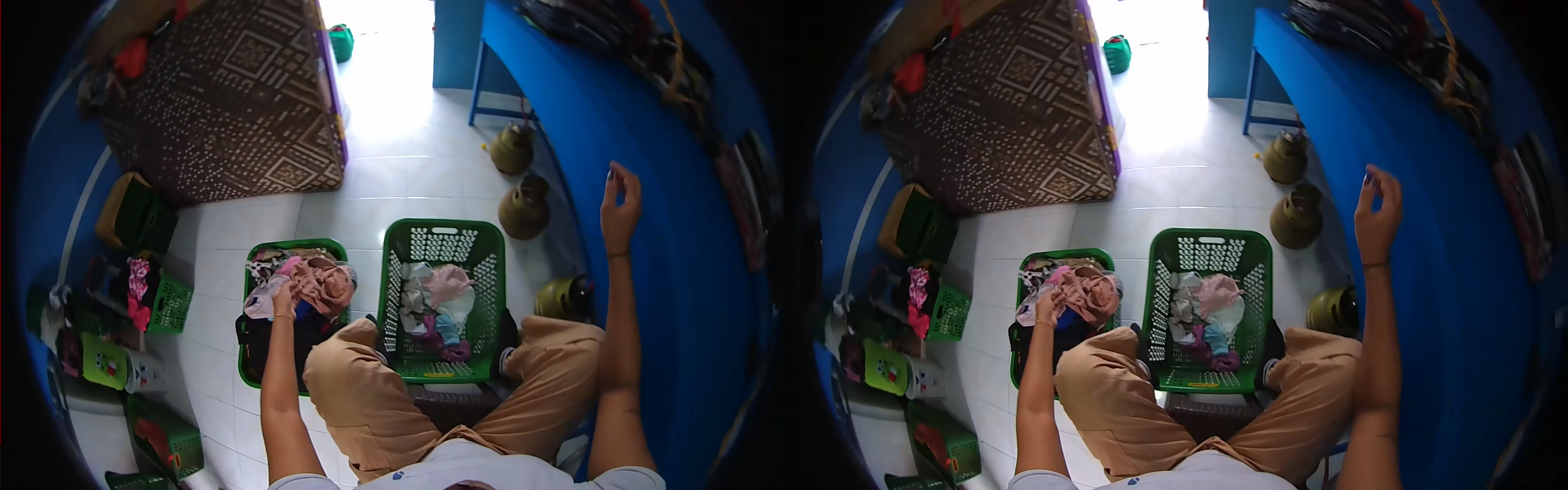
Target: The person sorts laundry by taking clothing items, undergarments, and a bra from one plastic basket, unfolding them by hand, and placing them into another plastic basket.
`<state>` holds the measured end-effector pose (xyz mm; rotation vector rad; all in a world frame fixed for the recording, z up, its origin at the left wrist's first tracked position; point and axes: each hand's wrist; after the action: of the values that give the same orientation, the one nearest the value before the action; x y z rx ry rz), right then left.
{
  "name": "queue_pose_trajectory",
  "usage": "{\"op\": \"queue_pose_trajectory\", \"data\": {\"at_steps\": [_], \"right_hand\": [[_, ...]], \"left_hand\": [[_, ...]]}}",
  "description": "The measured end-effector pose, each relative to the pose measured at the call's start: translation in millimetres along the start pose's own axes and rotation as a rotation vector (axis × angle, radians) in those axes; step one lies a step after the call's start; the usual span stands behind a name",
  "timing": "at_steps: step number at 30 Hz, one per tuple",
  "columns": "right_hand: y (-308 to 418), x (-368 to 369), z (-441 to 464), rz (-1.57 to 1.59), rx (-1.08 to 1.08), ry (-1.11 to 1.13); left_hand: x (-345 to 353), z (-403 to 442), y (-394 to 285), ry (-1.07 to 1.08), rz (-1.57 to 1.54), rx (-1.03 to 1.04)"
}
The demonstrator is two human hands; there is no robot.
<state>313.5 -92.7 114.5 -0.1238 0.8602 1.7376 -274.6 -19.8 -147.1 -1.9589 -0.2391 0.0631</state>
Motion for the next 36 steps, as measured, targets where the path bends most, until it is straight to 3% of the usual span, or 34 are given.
{"op": "queue_pose_trajectory", "data": {"at_steps": [2, 7, 10, 14, 17, 22, 32, 36], "right_hand": [[2.1, -13.9, 9.8, 0.026, -0.227, -0.279], [0.2, -42.3, 21.2, -0.401, -0.326, -0.439], [-18.6, -38.9, 18.7, -0.661, -0.260, -0.305], [-29.1, -29.5, 19.8, -0.998, -0.197, -0.136], [-26.8, -21.5, 20.8, -1.262, -0.188, -0.050], [-27.5, -22.0, 22.5, -1.346, -0.186, -0.013], [-29.7, -15.8, 19.4, -1.408, -0.238, -0.040], [-25.2, -13.9, 18.9, -1.414, -0.240, -0.062]], "left_hand": [[15.8, -7.5, -12.8, 0.072, 0.044, 0.010], [73.6, -15.2, -63.8, 0.214, 0.146, 0.045], [106.1, -35.7, -84.4, 0.265, 0.183, 0.048], [152.8, -27.1, -100.5, 0.463, 0.568, 0.019], [183.4, -22.1, -100.8, 0.527, 0.659, 0.040], [207.4, -12.1, -56.5, 0.696, 0.544, 0.123], [150.4, -46.8, -107.9, 0.654, 0.789, 0.155], [133.0, -134.4, -161.7, 0.452, 0.811, 0.288]]}}
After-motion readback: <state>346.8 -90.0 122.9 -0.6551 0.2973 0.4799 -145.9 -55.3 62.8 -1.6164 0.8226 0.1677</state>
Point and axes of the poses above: each hand's wrist, its own z-axis towards the middle knuckle, its own x-axis out of the palm, y = z × x, and after that the axes turned 2 degrees about -y, right-handed
